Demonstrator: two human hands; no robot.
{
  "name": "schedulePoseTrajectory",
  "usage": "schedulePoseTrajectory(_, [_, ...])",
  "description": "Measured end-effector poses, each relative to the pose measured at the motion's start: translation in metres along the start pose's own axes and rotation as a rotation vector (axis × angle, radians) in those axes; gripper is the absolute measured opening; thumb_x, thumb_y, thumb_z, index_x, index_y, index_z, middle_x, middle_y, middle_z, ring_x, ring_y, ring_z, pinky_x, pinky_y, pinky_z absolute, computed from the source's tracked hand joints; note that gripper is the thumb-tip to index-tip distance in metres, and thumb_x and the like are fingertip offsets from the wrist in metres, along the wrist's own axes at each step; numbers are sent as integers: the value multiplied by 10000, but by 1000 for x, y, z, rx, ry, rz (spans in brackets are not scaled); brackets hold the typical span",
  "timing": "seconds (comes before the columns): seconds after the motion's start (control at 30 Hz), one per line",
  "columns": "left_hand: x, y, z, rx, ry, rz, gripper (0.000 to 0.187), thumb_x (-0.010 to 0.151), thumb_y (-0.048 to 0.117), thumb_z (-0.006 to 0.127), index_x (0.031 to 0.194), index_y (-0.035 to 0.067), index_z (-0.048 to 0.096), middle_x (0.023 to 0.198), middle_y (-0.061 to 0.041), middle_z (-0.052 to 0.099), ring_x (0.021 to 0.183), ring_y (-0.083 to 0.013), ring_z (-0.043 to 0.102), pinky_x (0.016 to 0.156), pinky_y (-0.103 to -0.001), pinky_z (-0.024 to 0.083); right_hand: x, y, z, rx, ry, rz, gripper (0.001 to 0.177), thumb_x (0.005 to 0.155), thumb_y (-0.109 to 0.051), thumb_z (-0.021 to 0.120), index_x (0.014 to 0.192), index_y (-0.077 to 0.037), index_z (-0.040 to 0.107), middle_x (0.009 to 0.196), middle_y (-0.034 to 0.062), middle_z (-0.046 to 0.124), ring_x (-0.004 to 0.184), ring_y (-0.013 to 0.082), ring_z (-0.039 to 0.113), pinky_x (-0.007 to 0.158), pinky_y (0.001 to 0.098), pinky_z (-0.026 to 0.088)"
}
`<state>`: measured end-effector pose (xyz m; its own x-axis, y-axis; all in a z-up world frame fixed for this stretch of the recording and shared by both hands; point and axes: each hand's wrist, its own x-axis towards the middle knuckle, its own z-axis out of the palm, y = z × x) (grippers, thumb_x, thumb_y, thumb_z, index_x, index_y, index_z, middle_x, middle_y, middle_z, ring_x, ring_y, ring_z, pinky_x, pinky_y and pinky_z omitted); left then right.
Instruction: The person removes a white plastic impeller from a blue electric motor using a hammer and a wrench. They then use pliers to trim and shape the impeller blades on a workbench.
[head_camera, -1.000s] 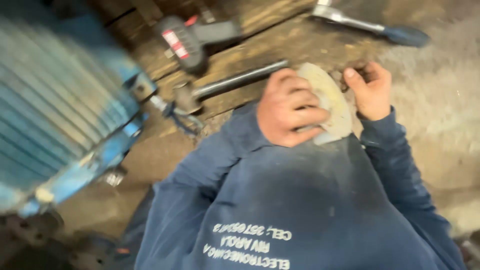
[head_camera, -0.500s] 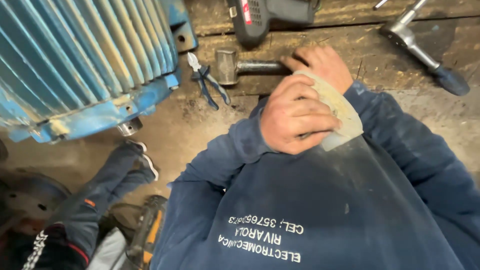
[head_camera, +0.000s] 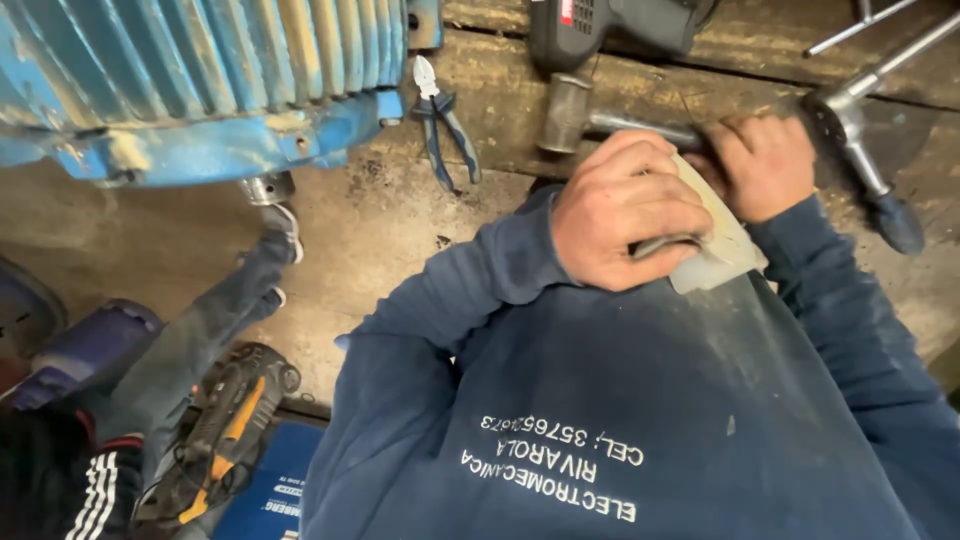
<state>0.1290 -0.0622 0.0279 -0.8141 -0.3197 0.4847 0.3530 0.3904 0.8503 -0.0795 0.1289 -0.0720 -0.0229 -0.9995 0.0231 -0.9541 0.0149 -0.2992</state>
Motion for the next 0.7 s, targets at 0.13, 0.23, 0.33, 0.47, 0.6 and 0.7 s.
schedulePoseTrajectory(0.13, [-5, 11, 5, -12, 0, 4, 233, 853, 151, 827, 1045, 80, 716, 1005, -47, 708, 1017, -281, 627, 1057, -472, 481, -11, 0, -21, -51, -24, 15, 338, 1003, -300, 760, 1257, -86, 696, 1139, 79, 680, 964, 278, 624, 863, 419, 463])
schedulePoseTrajectory(0.23, [-8, 24, 2, 23, -2, 15, 221, 848, 137, 825, 1033, 85, 715, 991, -49, 707, 1010, -292, 627, 1060, -479, 483, 9, -7, -15, -9, -78, -98, 370, 984, -246, 695, 1326, -104, 695, 1145, 63, 672, 988, 268, 621, 873, 414, 466])
schedulePoseTrajectory(0.33, [-26, 43, -4, 97, 24, 12, 228, 817, 141, 838, 1002, 85, 717, 965, -51, 700, 991, -301, 626, 1063, -498, 480, 35, -32, 19, 56, -97, -268, 378, 958, -236, 629, 1308, -106, 687, 1155, 73, 650, 1031, 271, 608, 873, 418, 463])
schedulePoseTrajectory(0.47, [-68, 70, -17, 248, 156, -94, 228, 765, 150, 857, 939, 82, 726, 943, -48, 698, 965, -285, 632, 1051, -511, 484, 92, -86, 23, -112, 79, -566, 479, 935, -273, 599, 1379, -92, 614, 1317, 98, 607, 1203, 249, 592, 1015, 413, 461])
schedulePoseTrajectory(0.6, [-110, 99, -16, 411, 289, -216, 165, 769, 106, 847, 885, 99, 730, 910, -18, 689, 942, -240, 642, 1069, -530, 494, 137, -137, 55, -68, 39, -710, 507, 974, -307, 607, 1432, -89, 583, 1375, 126, 585, 1231, 270, 579, 1006, 429, 442])
schedulePoseTrajectory(0.7, [-129, 118, -9, 483, 348, -297, 195, 715, 91, 841, 855, 113, 708, 897, -1, 693, 909, -253, 618, 1037, -518, 490, 151, -173, 77, 64, 38, -769, 657, 853, -375, 714, 1454, -137, 599, 1484, 148, 535, 1419, 328, 447, 1090, 488, 391])
